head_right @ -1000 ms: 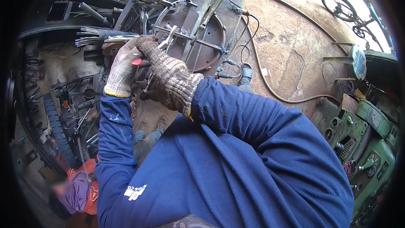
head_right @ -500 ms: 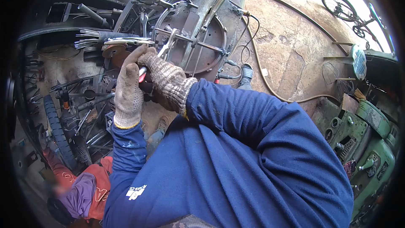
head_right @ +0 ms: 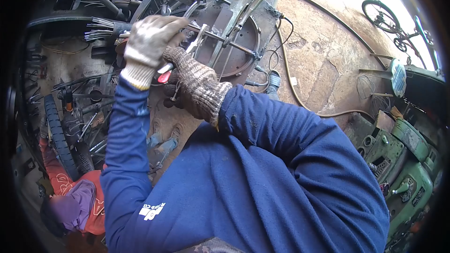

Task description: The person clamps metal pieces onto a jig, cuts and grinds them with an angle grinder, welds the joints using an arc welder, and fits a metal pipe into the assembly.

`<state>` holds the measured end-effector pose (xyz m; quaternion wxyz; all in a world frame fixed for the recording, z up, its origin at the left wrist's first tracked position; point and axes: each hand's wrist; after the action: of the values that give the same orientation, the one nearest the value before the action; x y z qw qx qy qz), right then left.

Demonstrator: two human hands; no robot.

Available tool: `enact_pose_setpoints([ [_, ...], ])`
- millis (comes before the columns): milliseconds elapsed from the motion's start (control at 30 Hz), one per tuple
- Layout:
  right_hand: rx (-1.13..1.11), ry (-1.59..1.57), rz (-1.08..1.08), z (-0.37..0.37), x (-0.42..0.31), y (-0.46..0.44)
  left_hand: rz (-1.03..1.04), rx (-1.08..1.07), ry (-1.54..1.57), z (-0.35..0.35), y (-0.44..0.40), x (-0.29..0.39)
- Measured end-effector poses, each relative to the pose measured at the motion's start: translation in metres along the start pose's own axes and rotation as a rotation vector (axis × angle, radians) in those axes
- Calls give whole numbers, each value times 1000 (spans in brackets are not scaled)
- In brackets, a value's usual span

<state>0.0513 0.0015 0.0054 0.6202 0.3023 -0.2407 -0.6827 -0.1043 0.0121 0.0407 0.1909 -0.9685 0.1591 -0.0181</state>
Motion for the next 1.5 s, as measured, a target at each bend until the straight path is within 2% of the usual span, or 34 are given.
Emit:
enact_pose_setpoints([
  [33, -16, -5, -1, -1, 0, 0, 118, -4, -35, 9, -8, -5],
  [67, -31, -11, -3, -2, 0, 1, 118, -96, -85, 15, -11, -6],
  [200, -3, -18, -2, 5, 1, 1, 191, -78, -80, 25, -18, -14],
  [233, -59, -94, -16, 7, 3, -4, 241, -60, -57, 28, -19, -20],
  [500, -206, -379, 20, 26, -24, 38, 284, -3, 34, 42, -16, -33],
  [833, 60, -154, -76, 25, 4, 2, 277, -37, 10, 39, -14, -26],
  [1133, 60, -19, -194, 11, 16, -21, 281, -150, -82, 27, -17, -21],
  [1200, 54, 95, -247, 2, 20, -30, 137, 7, -27, 27, -8, -18],
  [1267, 49, 202, -300, 2, 18, -29, -204, -17, 23, 21, 8, -3],
  [1333, 98, -33, -215, 6, 18, -20, -239, 46, 65, 11, 20, 0],
  [1400, 54, 65, -217, 0, 16, -24, -354, 118, 94, -10, 17, 3],
  [1467, -74, 287, -331, 0, 9, -13, -426, 246, 197, -32, 14, 4],
  [1500, -106, 268, -290, 0, 9, -17, -676, 223, 286, -46, 14, 17],
])
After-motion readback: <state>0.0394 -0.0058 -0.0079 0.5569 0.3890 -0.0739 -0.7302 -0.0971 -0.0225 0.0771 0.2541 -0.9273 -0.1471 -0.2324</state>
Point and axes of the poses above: each hand's wrist, its own y-axis away from the middle knuckle, its own z-axis out of the palm, x = y × z, and after that the axes turned 6 degrees about x, right-handed
